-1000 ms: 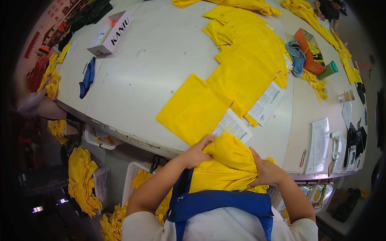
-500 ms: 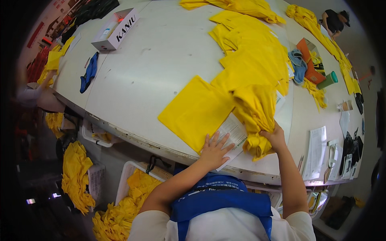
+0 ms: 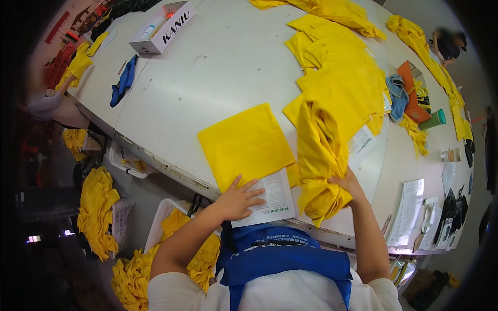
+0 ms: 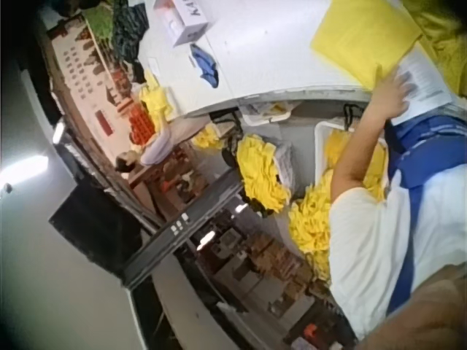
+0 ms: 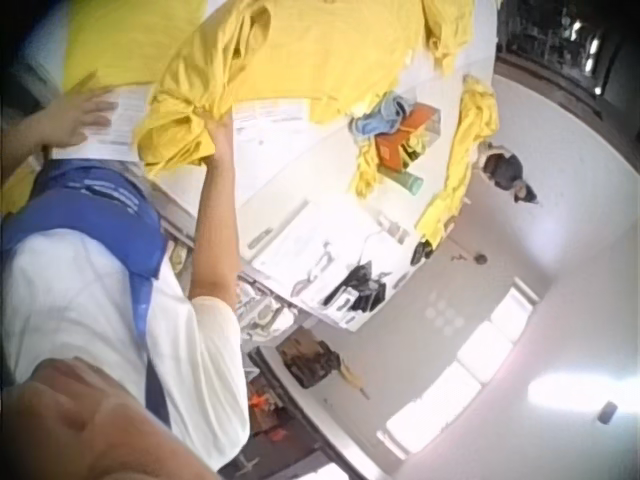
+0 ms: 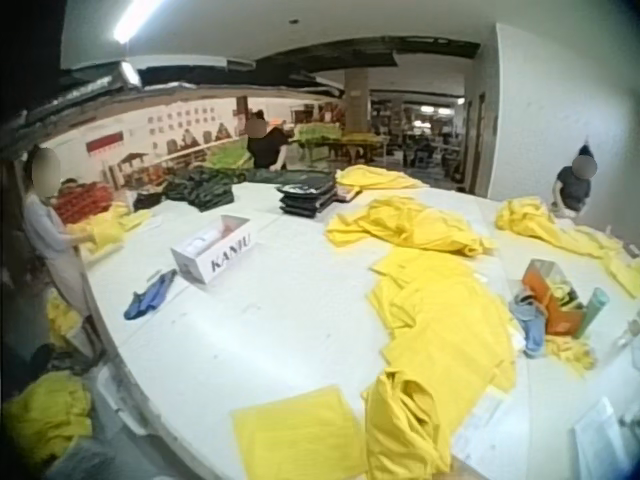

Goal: The person folds a yellow t-shirt on a white table, aligns the edges, and folds it into a compact rectangle. The person then places the folded shirt into a branded plastic bag and seals it.

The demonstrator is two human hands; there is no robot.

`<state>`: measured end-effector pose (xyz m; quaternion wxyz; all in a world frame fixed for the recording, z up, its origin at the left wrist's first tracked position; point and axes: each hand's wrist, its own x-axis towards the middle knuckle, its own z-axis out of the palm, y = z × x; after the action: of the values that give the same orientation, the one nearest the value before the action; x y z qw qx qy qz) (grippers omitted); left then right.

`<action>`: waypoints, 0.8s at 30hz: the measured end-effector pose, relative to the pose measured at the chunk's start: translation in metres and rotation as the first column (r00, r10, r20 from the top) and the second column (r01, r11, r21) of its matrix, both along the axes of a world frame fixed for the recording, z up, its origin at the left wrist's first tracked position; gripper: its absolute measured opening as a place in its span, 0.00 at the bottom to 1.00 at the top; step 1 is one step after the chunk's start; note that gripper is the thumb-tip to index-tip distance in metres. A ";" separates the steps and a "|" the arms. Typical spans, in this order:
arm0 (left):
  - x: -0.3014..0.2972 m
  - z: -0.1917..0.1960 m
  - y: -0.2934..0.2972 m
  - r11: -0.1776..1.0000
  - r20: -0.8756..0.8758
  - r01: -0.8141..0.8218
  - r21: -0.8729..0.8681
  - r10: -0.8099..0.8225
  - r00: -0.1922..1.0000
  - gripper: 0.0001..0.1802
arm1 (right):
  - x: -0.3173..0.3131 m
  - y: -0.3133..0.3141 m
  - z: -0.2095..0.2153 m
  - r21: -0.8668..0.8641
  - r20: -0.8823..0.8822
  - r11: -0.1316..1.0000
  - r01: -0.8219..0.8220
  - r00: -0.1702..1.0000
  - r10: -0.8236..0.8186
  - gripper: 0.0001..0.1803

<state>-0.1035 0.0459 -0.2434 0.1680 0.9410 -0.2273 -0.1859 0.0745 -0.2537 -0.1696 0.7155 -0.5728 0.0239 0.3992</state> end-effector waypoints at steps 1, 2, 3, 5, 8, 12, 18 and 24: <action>-0.002 0.001 -0.003 1.000 -0.001 -0.013 -0.005 0.013 1.000 0.28 | 0.009 0.009 -0.019 0.066 -0.107 0.998 -0.017 0.994 0.024 0.39; -0.006 0.001 -0.007 0.998 0.009 -0.055 -0.021 0.055 0.998 0.29 | 0.013 0.019 -0.040 0.136 -0.212 0.990 -0.032 0.975 0.061 0.40; -0.009 0.002 -0.013 0.995 0.021 -0.098 -0.037 0.098 0.995 0.29 | 0.014 0.030 -0.058 0.132 -0.209 0.991 -0.010 0.977 0.038 0.39; -0.018 -0.004 -0.027 0.982 0.081 -0.183 -0.047 0.186 0.979 0.32 | 0.015 0.049 -0.088 0.115 -0.205 0.993 0.020 0.979 0.004 0.39; -0.031 -0.015 -0.049 0.922 0.127 -0.379 -0.079 0.386 0.914 0.35 | 0.017 0.045 -0.111 0.094 -0.236 0.994 -0.048 0.969 0.070 0.39; -0.027 -0.022 -0.057 0.840 0.246 -0.539 -0.059 0.536 0.808 0.39 | 0.004 0.030 -0.133 0.283 -0.315 0.952 0.113 0.949 -0.019 0.38; -0.002 -0.032 -0.049 0.817 0.308 -0.576 -0.011 0.551 0.776 0.38 | 0.007 0.027 -0.131 0.235 -0.283 0.969 0.078 0.959 -0.008 0.38; 0.002 -0.038 -0.052 0.741 0.269 -0.672 0.007 0.646 0.715 0.38 | 0.006 0.030 -0.125 0.228 -0.239 0.973 0.042 0.971 0.014 0.37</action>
<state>-0.1013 -0.0057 -0.2812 0.1441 0.9830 0.1139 -0.0061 0.0805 -0.2239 -0.2942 0.7720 -0.4332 0.0672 0.4602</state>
